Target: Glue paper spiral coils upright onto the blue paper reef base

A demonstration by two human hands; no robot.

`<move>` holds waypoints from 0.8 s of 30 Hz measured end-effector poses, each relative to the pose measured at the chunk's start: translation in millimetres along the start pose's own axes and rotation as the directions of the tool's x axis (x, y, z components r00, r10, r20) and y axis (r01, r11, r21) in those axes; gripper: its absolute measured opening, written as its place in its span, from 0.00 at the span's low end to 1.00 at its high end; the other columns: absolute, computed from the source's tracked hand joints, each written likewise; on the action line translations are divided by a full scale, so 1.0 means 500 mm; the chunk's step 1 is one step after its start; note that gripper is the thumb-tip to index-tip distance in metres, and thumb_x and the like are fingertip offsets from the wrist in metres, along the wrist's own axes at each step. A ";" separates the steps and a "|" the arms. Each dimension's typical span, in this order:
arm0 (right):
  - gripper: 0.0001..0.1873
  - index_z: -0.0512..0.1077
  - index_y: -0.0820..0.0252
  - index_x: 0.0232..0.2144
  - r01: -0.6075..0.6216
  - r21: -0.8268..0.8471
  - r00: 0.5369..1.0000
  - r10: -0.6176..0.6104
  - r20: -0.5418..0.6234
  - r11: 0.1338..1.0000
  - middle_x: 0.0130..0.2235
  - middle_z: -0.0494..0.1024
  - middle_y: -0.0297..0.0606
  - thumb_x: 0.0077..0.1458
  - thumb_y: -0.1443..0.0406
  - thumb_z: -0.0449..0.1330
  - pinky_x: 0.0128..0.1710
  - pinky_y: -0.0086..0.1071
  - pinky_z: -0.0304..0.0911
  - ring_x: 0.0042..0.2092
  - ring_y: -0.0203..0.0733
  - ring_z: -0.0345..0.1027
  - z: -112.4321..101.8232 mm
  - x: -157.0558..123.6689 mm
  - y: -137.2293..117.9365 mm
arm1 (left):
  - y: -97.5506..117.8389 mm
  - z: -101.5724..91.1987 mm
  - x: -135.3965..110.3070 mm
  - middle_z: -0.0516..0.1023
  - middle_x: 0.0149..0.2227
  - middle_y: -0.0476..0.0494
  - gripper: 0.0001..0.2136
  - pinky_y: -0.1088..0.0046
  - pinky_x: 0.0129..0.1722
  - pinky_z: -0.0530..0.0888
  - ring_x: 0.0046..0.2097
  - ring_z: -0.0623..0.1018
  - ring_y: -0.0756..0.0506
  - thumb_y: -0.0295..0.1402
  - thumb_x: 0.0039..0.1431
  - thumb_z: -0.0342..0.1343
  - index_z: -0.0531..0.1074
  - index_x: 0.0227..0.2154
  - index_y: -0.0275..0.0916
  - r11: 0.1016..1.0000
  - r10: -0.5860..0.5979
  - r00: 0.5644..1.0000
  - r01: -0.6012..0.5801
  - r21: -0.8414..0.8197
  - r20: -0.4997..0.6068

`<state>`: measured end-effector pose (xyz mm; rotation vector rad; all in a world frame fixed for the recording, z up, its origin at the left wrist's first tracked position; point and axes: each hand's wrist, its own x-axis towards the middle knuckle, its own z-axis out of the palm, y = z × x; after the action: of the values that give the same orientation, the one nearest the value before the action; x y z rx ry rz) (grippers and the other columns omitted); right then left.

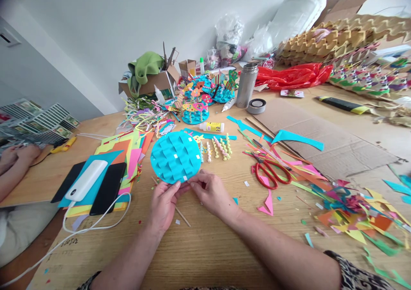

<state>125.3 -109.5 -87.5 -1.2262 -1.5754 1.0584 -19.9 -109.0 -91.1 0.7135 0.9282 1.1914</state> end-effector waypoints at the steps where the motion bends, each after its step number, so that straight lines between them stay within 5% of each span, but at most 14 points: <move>1: 0.11 0.78 0.59 0.33 0.000 -0.002 1.000 0.000 0.001 1.000 0.33 0.77 0.38 0.54 0.69 0.55 0.37 0.31 0.62 0.36 0.39 0.70 0.000 0.000 0.001 | 0.000 0.000 0.000 0.81 0.42 0.40 0.13 0.63 0.45 0.74 0.44 0.79 0.40 0.31 0.49 0.63 0.75 0.39 0.37 1.000 0.002 1.000 -0.002 0.004 -0.001; 15: 0.09 0.78 0.59 0.31 -0.004 0.073 0.999 0.007 -0.033 0.997 0.31 0.77 0.37 0.55 0.64 0.57 0.36 0.33 0.64 0.34 0.39 0.69 0.007 0.002 0.010 | -0.002 0.001 0.000 0.81 0.40 0.41 0.13 0.65 0.42 0.75 0.41 0.80 0.42 0.31 0.47 0.64 0.75 0.37 0.37 1.000 -0.014 1.000 0.014 -0.016 -0.023; 24: 0.10 0.77 0.59 0.31 -0.108 0.219 0.994 0.109 0.010 0.970 0.34 0.79 0.39 0.53 0.60 0.59 0.39 0.36 0.66 0.37 0.41 0.71 0.010 0.006 0.030 | 0.000 0.007 -0.001 0.81 0.40 0.40 0.13 0.64 0.42 0.75 0.42 0.80 0.41 0.31 0.46 0.64 0.75 0.37 0.36 1.000 -0.013 0.999 0.012 -0.020 -0.039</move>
<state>124.1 -105.0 -102.7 -1.1714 -1.3605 1.2649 -17.1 -109.4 -89.4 0.6699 0.9505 1.2057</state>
